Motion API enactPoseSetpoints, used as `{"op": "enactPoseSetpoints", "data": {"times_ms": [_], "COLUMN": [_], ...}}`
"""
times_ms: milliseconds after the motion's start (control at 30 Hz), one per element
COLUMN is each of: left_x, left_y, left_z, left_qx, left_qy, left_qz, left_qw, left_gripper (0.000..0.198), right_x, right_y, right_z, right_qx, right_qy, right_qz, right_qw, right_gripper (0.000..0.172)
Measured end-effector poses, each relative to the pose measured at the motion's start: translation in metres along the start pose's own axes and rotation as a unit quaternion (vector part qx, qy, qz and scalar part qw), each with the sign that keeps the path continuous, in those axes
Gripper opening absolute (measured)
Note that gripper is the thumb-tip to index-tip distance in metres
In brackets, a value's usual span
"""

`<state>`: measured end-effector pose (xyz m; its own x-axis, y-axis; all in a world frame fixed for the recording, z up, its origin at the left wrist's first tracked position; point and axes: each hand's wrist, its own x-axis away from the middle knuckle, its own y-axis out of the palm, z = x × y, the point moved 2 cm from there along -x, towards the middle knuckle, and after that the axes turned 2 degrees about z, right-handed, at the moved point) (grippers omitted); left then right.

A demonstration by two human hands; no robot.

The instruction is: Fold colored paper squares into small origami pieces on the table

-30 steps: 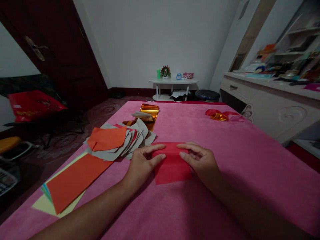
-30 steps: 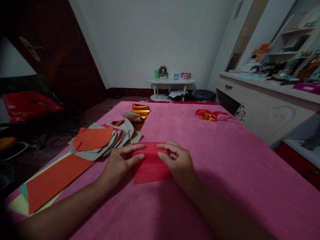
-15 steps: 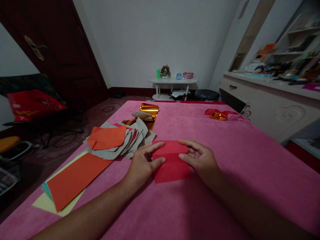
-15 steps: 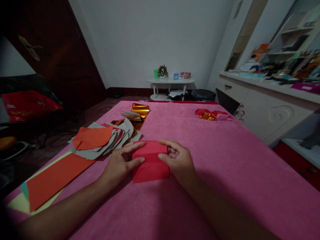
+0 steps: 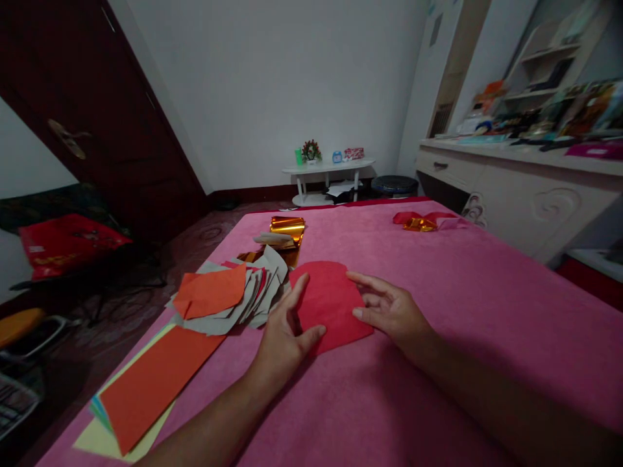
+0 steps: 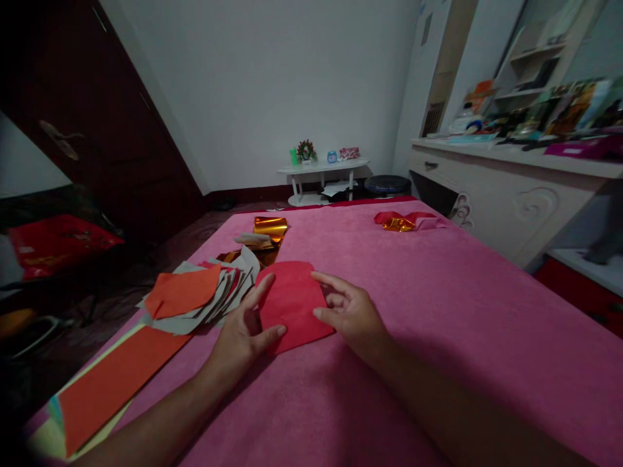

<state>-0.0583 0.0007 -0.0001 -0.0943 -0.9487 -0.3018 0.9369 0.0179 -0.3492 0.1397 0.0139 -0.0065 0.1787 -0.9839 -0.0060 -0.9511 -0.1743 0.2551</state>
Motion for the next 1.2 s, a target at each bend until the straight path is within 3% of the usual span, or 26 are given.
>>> {"op": "enactPoseSetpoints", "data": {"times_ms": [267,433,667,800,967,1200], "left_x": [0.003,0.004,0.004,0.003,0.003,0.004], "left_y": [0.004,0.004,0.005,0.004,0.0,0.001], "left_z": [0.007,0.007,0.003,0.007,0.01,0.001], "left_qx": [0.07,0.102,0.148,0.157,0.161,0.243], "left_qy": [-0.059,-0.088,-0.09,-0.101,-0.088,-0.113], "left_qz": [-0.01,-0.014,-0.013,-0.025,0.012,0.023], "left_qw": [0.996,0.991,0.985,0.982,0.983,0.963], "left_gripper": [0.092,0.095,0.094,0.082,0.051,0.052], "right_x": [0.002,0.001,0.0,0.0,0.002,0.003], "right_y": [-0.004,-0.007,-0.007,-0.007,-0.006,-0.005], "right_z": [-0.006,-0.009,-0.011,-0.01,-0.011,-0.01], "right_qx": [0.011,0.075,0.118,0.115,0.111,0.071], "right_qy": [-0.025,-0.068,-0.121,-0.114,-0.079,-0.055], "right_qz": [0.04,0.072,0.055,0.063,0.074,0.081], "right_qw": [0.999,0.992,0.984,0.985,0.988,0.993], "right_gripper": [0.052,0.035,0.021,0.021,0.03,0.026]}}
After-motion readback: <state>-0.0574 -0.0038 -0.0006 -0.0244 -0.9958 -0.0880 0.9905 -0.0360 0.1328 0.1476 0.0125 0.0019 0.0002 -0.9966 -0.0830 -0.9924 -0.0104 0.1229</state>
